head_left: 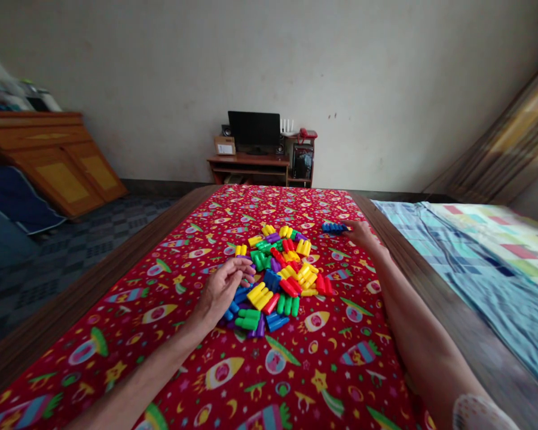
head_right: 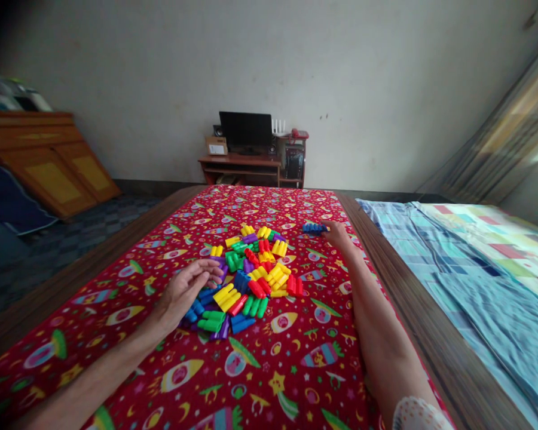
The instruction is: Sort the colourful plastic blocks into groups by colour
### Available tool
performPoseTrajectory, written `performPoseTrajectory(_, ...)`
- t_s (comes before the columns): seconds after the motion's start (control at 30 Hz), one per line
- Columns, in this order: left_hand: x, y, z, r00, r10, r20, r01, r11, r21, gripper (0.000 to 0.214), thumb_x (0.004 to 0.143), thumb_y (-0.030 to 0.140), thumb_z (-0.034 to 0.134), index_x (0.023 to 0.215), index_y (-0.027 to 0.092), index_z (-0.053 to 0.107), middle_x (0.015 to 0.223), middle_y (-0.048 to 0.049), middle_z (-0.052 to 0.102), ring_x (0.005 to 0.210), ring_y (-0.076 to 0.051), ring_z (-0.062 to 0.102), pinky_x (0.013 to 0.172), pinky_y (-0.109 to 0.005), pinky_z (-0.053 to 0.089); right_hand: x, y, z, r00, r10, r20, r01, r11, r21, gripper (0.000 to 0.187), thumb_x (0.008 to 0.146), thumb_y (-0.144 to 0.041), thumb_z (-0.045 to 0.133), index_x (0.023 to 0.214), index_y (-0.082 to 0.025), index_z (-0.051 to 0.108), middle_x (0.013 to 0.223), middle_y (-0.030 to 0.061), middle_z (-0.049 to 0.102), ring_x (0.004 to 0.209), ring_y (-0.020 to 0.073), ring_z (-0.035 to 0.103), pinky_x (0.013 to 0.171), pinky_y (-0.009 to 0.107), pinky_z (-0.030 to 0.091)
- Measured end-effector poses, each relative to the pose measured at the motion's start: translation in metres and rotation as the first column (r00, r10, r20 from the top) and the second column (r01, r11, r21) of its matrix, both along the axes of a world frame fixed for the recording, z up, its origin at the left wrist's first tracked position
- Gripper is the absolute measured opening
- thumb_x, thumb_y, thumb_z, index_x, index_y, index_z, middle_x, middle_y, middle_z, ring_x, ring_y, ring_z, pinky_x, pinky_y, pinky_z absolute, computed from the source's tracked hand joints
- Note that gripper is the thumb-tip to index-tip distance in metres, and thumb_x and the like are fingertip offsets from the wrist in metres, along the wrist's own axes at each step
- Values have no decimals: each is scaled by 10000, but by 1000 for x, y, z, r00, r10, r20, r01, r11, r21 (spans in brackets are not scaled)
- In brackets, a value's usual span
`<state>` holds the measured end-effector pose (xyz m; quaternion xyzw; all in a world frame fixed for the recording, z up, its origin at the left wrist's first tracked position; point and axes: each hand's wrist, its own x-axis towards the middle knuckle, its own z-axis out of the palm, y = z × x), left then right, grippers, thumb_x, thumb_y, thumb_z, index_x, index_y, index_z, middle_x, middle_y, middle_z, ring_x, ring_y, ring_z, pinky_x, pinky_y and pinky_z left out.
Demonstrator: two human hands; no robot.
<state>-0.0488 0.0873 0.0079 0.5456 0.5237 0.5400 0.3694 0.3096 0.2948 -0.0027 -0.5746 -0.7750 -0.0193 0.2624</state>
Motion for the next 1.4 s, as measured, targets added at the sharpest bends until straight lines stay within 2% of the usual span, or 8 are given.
performPoseTrajectory(0.63,-3,-1,-3,998,-8,-56,10,1000,28,233,793,375,571,896,174,631,824,-43,696,702,-167,672,649,-281,564,-10,-10,0,998,-21,59,26,995,-101,437,787,-142,584,1216,-105,662,947,119,745,825,227,673,715,272,478)
performPoseTrajectory(0.8,-20,4,8,971,-52,-233,68,996,59,257,844,353,500,945,175,655,879,-59,702,791,-195,686,709,-306,563,-12,-15,29,993,31,111,-23,997,-74,429,783,-150,643,1210,-124,662,1049,138,726,915,240,669,786,288,483)
performPoseTrajectory(0.9,-32,7,13,833,-199,-516,242,970,17,248,833,334,545,977,195,692,928,-59,717,899,-222,675,846,-345,528,-36,-31,58,980,142,139,-147,989,22,288,851,-156,560,1098,-136,705,950,121,735,813,202,659,731,270,462)
performPoseTrajectory(1.0,-38,6,14,643,-320,-696,372,925,-81,253,791,346,630,991,222,722,997,-62,720,982,-242,653,925,-363,484,-84,-69,77,902,415,118,-422,906,37,257,915,-173,462,915,-140,717,747,58,704,621,127,587,616,234,394)
performPoseTrajectory(1.1,-37,2,9,566,-326,-757,349,927,-138,299,772,343,678,1050,243,718,1073,-69,707,1046,-257,628,963,-371,463,-138,-116,73,739,651,173,-643,759,-105,235,940,-229,473,923,-162,698,748,38,686,638,114,575,580,220,363)
performPoseTrajectory(1.13,-36,1,7,558,-315,-768,334,932,-139,319,758,327,695,1065,243,714,1087,-73,702,1057,-264,623,969,-374,460,-153,-130,67,697,680,229,-662,732,-159,197,928,-252,514,938,-167,692,778,49,689,669,128,588,579,224,371)
performPoseTrajectory(1.23,-34,1,0,558,-273,-783,328,940,-94,306,744,251,695,1048,229,712,1063,-82,703,1036,-265,627,964,-375,460,-179,-157,42,659,655,369,-644,745,-173,136,895,-188,552,943,-157,676,856,96,678,834,189,613,667,259,443)
performPoseTrajectory(1.4,-28,4,1,659,-128,-741,227,973,33,160,774,227,604,912,226,686,944,-65,715,935,-250,656,876,-349,490,-176,-153,20,642,706,300,-714,693,-103,194,847,-126,577,1025,-86,644,966,151,653,941,215,596,872,335,469)
